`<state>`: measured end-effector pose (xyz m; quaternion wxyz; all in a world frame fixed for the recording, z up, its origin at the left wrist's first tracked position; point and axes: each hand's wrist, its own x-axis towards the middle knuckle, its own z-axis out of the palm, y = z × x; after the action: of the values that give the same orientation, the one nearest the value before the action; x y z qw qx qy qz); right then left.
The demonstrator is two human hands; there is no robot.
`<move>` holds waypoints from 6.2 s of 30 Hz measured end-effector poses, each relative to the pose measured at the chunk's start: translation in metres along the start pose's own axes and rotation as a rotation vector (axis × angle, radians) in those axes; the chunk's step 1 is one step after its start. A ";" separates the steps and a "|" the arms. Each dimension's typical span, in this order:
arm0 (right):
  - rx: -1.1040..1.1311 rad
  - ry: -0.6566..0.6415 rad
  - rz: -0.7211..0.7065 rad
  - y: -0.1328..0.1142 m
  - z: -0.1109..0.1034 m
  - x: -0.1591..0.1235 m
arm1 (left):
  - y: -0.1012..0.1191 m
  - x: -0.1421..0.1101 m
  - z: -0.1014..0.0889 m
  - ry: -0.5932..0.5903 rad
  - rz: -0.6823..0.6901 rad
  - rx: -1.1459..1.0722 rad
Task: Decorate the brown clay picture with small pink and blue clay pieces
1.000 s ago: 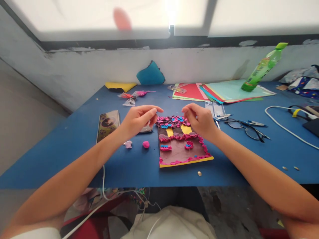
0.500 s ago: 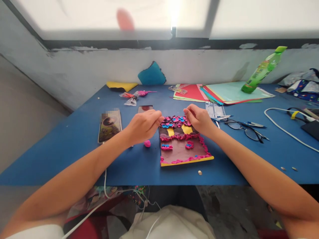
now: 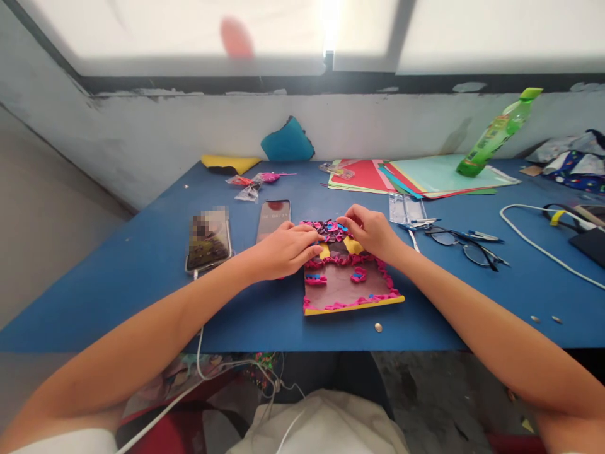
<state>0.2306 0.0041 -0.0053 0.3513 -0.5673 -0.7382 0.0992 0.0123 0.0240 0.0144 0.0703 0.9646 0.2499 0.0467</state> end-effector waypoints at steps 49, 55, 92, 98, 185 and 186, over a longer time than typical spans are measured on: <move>-0.088 0.055 -0.316 0.031 -0.012 -0.018 | 0.013 -0.010 -0.005 0.428 0.224 0.301; -0.148 0.074 -0.350 0.028 -0.015 -0.017 | 0.015 -0.011 -0.002 0.390 0.223 0.276; -0.243 -0.123 -0.378 0.027 -0.021 -0.021 | 0.018 -0.012 0.000 0.400 0.232 0.280; -0.352 -0.195 -0.368 0.026 -0.018 -0.022 | 0.018 -0.011 0.001 0.411 0.225 0.295; 0.202 -0.024 0.206 0.024 -0.035 -0.013 | 0.020 -0.011 -0.009 0.302 -0.161 -0.561; 0.203 -0.012 0.206 0.025 -0.036 -0.012 | 0.021 -0.011 -0.009 0.299 -0.161 -0.559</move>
<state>0.2739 -0.0073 0.0021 0.3904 -0.6013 -0.6641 0.2121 0.0115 0.0017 0.0260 0.2983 0.8675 0.3107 0.2488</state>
